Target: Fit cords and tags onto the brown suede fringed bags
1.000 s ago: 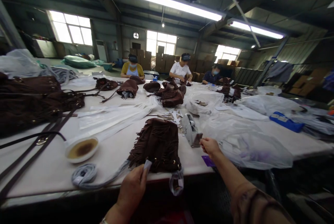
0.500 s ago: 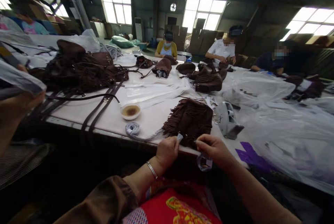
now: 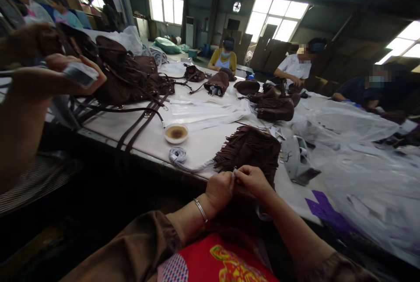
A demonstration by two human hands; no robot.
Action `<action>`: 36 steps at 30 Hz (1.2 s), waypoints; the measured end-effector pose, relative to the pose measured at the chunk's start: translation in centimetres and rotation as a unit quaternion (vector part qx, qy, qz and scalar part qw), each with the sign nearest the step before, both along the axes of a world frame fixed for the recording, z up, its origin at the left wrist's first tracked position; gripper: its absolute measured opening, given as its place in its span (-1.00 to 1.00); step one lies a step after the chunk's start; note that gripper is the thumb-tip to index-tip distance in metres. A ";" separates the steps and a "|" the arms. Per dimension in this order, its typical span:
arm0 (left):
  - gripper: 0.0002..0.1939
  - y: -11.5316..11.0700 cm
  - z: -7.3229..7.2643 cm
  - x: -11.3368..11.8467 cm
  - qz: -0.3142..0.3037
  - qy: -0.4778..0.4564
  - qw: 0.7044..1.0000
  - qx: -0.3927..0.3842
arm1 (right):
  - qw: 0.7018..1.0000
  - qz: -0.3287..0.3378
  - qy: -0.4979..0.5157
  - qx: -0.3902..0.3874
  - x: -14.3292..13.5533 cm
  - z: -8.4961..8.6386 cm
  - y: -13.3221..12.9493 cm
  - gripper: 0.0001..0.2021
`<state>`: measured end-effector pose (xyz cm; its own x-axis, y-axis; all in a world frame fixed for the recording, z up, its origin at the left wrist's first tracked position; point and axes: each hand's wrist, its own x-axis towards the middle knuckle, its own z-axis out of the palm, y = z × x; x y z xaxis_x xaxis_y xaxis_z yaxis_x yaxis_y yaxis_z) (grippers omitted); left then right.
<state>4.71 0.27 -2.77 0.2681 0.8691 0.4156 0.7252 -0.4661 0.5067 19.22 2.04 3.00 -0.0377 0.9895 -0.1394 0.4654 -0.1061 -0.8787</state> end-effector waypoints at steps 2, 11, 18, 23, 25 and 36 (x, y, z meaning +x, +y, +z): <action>-0.68 0.0 0.1 0.0 0.001 -0.007 1.000 -0.007 | 0.996 0.012 0.080 -0.022 0.5 0.6 -0.4 -0.67; -0.73 0.1 0.0 -0.3 -0.013 -0.019 1.000 -0.014 | 0.989 0.048 0.137 -0.041 1.6 -0.1 -0.3 -0.60; -0.75 0.4 -0.3 -0.6 -0.017 -0.039 0.998 -0.037 | 0.993 0.107 0.046 0.026 1.9 -2.3 0.6 -0.68; -0.77 0.6 -0.3 -0.9 -0.028 -0.036 0.998 -0.045 | 0.988 0.144 -0.007 0.054 2.2 -2.6 0.9 -0.70; -0.78 0.7 -0.2 -1.0 -0.037 -0.036 0.998 -0.043 | 0.985 0.160 -0.034 0.062 2.2 -2.4 1.0 -0.70; -0.80 0.4 -0.2 -1.4 -0.068 -0.054 0.996 -0.010 | 0.933 0.215 -0.268 0.105 1.8 0.5 1.3 -0.76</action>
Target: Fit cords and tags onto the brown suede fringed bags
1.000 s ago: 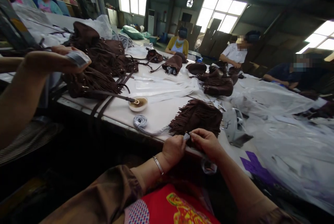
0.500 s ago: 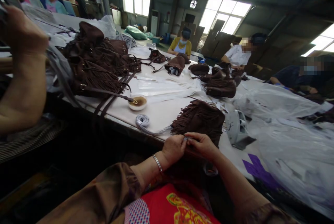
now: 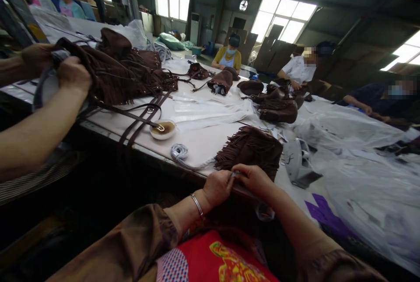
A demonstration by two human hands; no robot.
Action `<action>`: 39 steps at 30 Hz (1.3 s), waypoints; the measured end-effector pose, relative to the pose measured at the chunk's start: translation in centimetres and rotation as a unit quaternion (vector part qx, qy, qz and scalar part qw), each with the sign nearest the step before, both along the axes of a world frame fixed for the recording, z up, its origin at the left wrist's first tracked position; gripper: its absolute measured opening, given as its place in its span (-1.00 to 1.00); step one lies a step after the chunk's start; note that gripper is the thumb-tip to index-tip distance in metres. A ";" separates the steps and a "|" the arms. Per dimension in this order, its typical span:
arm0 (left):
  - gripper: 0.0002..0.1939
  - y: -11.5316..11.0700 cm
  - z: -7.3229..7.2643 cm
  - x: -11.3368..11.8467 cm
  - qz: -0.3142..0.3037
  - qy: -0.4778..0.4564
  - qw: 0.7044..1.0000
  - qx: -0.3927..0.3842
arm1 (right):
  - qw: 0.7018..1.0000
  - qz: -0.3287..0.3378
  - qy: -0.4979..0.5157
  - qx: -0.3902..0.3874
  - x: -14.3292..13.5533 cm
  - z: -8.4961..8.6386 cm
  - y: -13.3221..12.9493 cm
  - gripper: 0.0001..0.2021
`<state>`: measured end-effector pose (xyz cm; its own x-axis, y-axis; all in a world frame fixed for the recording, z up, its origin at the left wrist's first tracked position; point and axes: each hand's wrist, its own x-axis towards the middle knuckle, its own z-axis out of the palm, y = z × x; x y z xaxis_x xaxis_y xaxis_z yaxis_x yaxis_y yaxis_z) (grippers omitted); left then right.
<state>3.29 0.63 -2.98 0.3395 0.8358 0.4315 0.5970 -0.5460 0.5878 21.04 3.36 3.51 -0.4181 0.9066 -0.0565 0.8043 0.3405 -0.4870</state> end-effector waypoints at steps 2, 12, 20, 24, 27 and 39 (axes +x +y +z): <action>-0.79 0.0 0.0 0.0 0.000 -0.002 1.000 0.006 | 0.997 0.008 -0.071 0.023 0.0 0.6 0.0 -0.77; -0.71 -0.1 0.3 -0.4 -0.023 0.003 0.999 0.044 | 0.954 0.090 -0.263 0.113 -0.3 0.5 -0.2 -0.74; -0.73 -0.3 -0.2 -0.2 -0.019 0.037 0.993 0.111 | 0.924 0.202 -0.286 0.154 1.5 2.3 0.5 -0.64; -0.75 -0.5 -0.4 -0.1 -0.013 0.032 0.992 0.125 | 0.917 0.247 -0.278 0.147 2.0 3.8 1.0 -0.53; -0.79 -0.5 -0.5 -0.3 -0.009 0.007 0.993 0.119 | 0.922 0.246 -0.265 0.136 2.1 3.7 1.2 -0.50; -0.71 -0.2 0.1 -1.0 -0.103 0.115 0.974 0.165 | 0.902 0.293 -0.280 0.145 0.3 5.3 1.5 -0.63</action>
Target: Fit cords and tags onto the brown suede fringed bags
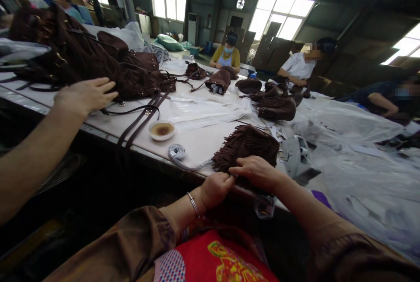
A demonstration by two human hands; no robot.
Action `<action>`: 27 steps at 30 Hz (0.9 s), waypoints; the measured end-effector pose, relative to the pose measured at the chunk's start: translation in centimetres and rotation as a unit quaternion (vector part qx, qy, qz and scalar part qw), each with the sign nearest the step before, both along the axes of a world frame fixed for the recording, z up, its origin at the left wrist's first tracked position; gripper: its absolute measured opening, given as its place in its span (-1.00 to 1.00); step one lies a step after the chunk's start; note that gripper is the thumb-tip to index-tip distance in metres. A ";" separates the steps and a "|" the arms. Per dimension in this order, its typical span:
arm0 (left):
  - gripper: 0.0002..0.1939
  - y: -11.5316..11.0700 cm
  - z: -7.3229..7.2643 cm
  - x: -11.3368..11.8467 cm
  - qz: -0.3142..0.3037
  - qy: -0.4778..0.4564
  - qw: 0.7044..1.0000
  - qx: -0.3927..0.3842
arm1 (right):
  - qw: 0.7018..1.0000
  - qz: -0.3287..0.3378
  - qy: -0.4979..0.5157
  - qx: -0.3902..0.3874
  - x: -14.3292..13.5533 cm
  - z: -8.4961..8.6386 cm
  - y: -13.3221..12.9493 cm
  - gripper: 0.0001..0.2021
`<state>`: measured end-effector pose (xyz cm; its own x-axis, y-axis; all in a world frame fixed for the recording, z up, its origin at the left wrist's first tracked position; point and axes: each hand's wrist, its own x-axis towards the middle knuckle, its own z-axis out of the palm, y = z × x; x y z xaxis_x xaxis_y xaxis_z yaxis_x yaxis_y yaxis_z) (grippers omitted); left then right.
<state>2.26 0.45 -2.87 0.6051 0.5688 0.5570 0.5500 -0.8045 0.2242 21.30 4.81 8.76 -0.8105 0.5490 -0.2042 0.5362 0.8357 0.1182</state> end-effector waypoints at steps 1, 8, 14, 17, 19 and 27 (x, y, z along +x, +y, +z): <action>-0.72 0.0 0.0 0.0 -0.003 0.007 1.000 0.004 | 1.000 0.013 -0.001 0.005 -0.4 0.4 0.0 -0.68; -0.75 0.3 0.1 -0.4 0.003 0.044 0.999 0.021 | 0.992 0.105 0.039 0.050 -2.2 2.0 0.7 -0.88; -0.75 -0.1 1.3 -0.7 -0.007 0.070 0.997 0.012 | 0.985 0.144 0.047 0.079 -1.4 3.5 1.6 -0.87; -0.73 -0.3 1.7 -0.6 -0.019 0.073 0.997 0.000 | 0.985 0.070 0.096 0.129 -0.7 5.5 2.2 -0.80; -0.70 -0.5 1.8 -0.5 -0.017 0.069 0.997 -0.012 | 0.973 -0.006 0.168 0.155 -0.5 6.2 2.4 -0.77; -0.76 -0.3 0.7 -0.3 -0.009 0.072 0.997 -0.005 | 0.933 -0.140 0.318 -0.097 -1.1 0.7 0.0 -0.83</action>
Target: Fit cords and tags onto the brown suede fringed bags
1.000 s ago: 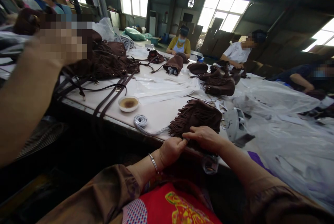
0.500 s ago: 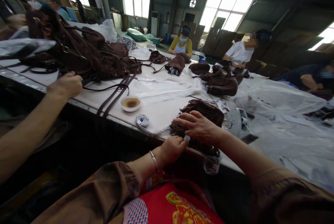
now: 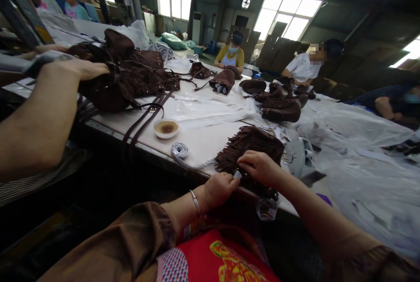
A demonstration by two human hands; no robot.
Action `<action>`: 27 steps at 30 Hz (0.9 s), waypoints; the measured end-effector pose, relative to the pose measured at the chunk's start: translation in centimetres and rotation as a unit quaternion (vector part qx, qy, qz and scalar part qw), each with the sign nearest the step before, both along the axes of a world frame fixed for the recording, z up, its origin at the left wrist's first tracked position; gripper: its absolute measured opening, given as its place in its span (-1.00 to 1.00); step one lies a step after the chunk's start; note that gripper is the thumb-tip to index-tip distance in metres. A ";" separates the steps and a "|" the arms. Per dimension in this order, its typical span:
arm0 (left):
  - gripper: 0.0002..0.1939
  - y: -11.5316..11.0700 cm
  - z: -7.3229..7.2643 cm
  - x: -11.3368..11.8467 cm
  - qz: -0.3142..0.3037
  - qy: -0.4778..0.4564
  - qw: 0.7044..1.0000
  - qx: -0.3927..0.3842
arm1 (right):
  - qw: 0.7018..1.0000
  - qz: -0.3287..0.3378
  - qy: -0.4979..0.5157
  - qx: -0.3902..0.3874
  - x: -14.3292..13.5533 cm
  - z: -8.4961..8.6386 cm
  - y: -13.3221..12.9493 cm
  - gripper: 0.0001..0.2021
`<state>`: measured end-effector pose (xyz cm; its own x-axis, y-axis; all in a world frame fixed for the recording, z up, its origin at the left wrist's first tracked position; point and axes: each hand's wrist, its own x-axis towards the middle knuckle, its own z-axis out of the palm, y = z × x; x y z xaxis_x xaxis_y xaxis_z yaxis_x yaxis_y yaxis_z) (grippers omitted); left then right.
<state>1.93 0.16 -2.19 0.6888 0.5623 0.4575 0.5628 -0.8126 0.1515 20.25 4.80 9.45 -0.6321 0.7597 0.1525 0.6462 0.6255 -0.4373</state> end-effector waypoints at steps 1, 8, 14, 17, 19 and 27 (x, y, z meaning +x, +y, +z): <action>-0.74 0.1 -0.1 0.0 0.002 -0.002 1.000 0.005 | 1.000 0.011 -0.001 -0.011 0.1 -0.7 -0.4 -0.82; -0.86 0.1 -0.2 -0.1 -0.001 0.020 1.000 0.015 | 0.994 0.089 -0.065 -0.014 1.2 -2.9 -2.1 -0.75; -0.87 -0.2 0.1 -0.1 -0.002 0.040 0.999 0.034 | 0.985 0.085 -0.149 0.033 0.9 -4.1 -1.6 -0.81; -0.88 -0.1 0.3 0.0 -0.006 0.043 0.998 0.043 | 0.972 0.072 -0.217 0.058 0.2 -3.8 -1.5 -0.85; -0.88 -0.1 0.4 0.1 -0.009 0.044 0.998 0.045 | 0.962 0.058 -0.256 0.072 -0.4 -3.5 -1.5 -0.85; -0.86 -0.1 0.4 0.1 -0.013 0.037 0.998 0.051 | 0.949 0.060 -0.302 0.072 -2.6 -2.8 -1.7 -0.85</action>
<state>2.00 0.03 -1.84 0.7358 0.4974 0.4596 0.5485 -0.8357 0.0265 17.67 3.08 6.70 -0.7185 0.6751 -0.1675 0.6716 0.7360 0.0852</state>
